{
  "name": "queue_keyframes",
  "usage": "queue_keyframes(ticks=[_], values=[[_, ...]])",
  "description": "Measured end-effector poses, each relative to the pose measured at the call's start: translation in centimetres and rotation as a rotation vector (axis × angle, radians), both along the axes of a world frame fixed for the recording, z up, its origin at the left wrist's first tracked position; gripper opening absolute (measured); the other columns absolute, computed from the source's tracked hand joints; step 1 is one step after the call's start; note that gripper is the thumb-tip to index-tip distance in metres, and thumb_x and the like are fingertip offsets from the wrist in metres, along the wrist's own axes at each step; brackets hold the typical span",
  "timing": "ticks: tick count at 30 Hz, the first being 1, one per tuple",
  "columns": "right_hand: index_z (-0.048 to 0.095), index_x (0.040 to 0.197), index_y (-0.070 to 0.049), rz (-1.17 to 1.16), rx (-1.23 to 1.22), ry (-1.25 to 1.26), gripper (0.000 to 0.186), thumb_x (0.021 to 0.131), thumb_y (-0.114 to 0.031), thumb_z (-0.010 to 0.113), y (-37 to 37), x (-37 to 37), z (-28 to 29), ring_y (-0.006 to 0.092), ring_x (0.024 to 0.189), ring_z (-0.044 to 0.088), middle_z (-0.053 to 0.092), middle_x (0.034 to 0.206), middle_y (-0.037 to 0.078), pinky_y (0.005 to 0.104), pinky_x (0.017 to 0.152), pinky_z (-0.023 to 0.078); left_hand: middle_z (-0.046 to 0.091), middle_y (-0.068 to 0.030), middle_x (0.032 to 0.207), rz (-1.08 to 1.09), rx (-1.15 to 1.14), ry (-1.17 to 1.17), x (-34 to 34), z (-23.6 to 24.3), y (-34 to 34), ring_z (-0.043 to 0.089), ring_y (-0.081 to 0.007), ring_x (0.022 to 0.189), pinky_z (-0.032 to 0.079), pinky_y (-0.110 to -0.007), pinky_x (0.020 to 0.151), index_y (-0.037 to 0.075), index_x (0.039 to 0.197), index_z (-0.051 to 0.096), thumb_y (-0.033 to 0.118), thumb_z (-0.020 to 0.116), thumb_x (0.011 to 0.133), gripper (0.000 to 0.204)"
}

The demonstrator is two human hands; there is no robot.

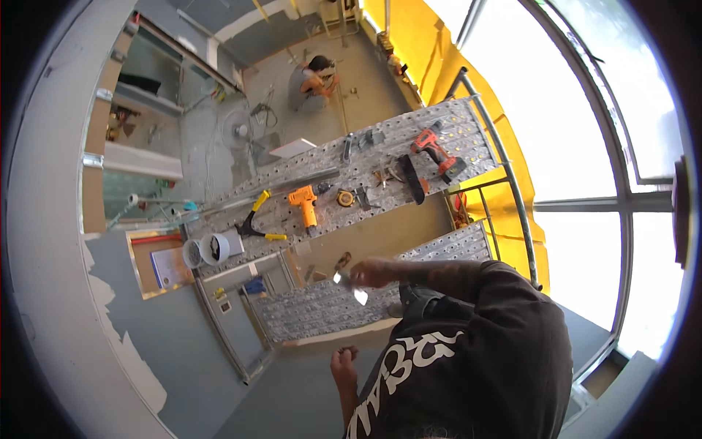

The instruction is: The person secures metal framing and drywall to a ceiling by using a drill to drive screws and a rivet tool, while measuring with a tape measure and holding pieces in place with a clamp.

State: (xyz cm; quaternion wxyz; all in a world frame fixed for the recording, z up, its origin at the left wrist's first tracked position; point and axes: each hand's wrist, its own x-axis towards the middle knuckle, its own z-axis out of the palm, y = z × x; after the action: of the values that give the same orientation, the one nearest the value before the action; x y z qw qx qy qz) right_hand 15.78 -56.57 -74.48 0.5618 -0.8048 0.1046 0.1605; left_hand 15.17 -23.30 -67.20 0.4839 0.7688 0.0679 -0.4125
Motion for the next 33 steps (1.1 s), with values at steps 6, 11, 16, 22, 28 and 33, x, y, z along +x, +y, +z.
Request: queue_keyframes(ticks=[6,11,16,22,28,33], values=[[0.069,0.089,-0.004,0.236,-0.009,-0.202,0.029,0.087,-0.032,0.060,6.4,-3.4,10.5,0.0382,0.083,0.067,0.068,0.084,0.019,0.0474,0.076,0.051,0.059,-0.0149,0.121,0.129,-0.583,0.117,-0.6,5.6,-4.3,0.061,-0.0215,0.106,0.050,-0.036,0.088,-0.003,0.128,0.050,0.028,0.046,0.104,0.040],[0.068,0.088,-0.002,0.200,-0.064,-0.309,0.028,0.087,-0.029,0.060,9.0,-6.0,14.9,0.0379,0.082,0.067,0.068,0.084,0.019,0.0487,0.077,0.051,0.056,-0.0147,0.128,-0.061,-0.572,-0.037,-2.5,7.9,-3.0,0.061,-0.0266,0.110,0.050,-0.039,0.092,-0.003,0.134,0.046,0.028,0.044,0.105,0.042],[0.069,0.091,-0.006,0.196,-0.172,-0.254,0.028,0.091,-0.032,0.058,10.7,-9.8,18.1,0.0352,0.083,0.068,0.070,0.083,0.017,0.0475,0.077,0.052,0.056,-0.0157,0.124,-0.059,-0.823,0.094,-5.3,9.3,-1.8,0.062,-0.0286,0.110,0.051,-0.042,0.093,0.000,0.137,0.041,0.014,0.040,0.103,0.037],[0.070,0.094,-0.008,0.162,-0.290,-0.198,0.027,0.090,-0.033,0.062,12.6,-13.3,19.8,0.0362,0.088,0.068,0.070,0.087,0.017,0.0486,0.079,0.052,0.057,-0.0166,0.122,-0.170,-0.742,-0.046,-7.1,8.0,1.6,0.063,-0.0299,0.108,0.052,-0.043,0.091,0.001,0.136,0.040,0.014,0.046,0.101,0.038],[0.068,0.100,-0.009,0.091,-0.349,-0.273,0.027,0.090,-0.034,0.064,13.5,-16.2,21.2,0.0357,0.091,0.068,0.070,0.092,0.016,0.0479,0.081,0.052,0.059,-0.0163,0.118,0.180,-0.960,0.123,-8.1,8.2,3.5,0.062,-0.0352,0.107,0.050,-0.048,0.093,0.002,0.125,0.046,0.017,0.059,0.094,0.037],[0.068,0.103,-0.008,0.052,-0.369,-0.306,0.030,0.090,-0.036,0.066,13.4,-17.5,21.6,0.0351,0.095,0.067,0.070,0.096,0.016,0.0467,0.084,0.052,0.060,-0.0075,0.097,0.316,-1.040,0.077,-6.4,6.0,6.1,0.061,-0.0266,0.095,0.050,-0.045,0.090,0.010,0.116,0.055,0.017,0.063,0.091,0.028]])
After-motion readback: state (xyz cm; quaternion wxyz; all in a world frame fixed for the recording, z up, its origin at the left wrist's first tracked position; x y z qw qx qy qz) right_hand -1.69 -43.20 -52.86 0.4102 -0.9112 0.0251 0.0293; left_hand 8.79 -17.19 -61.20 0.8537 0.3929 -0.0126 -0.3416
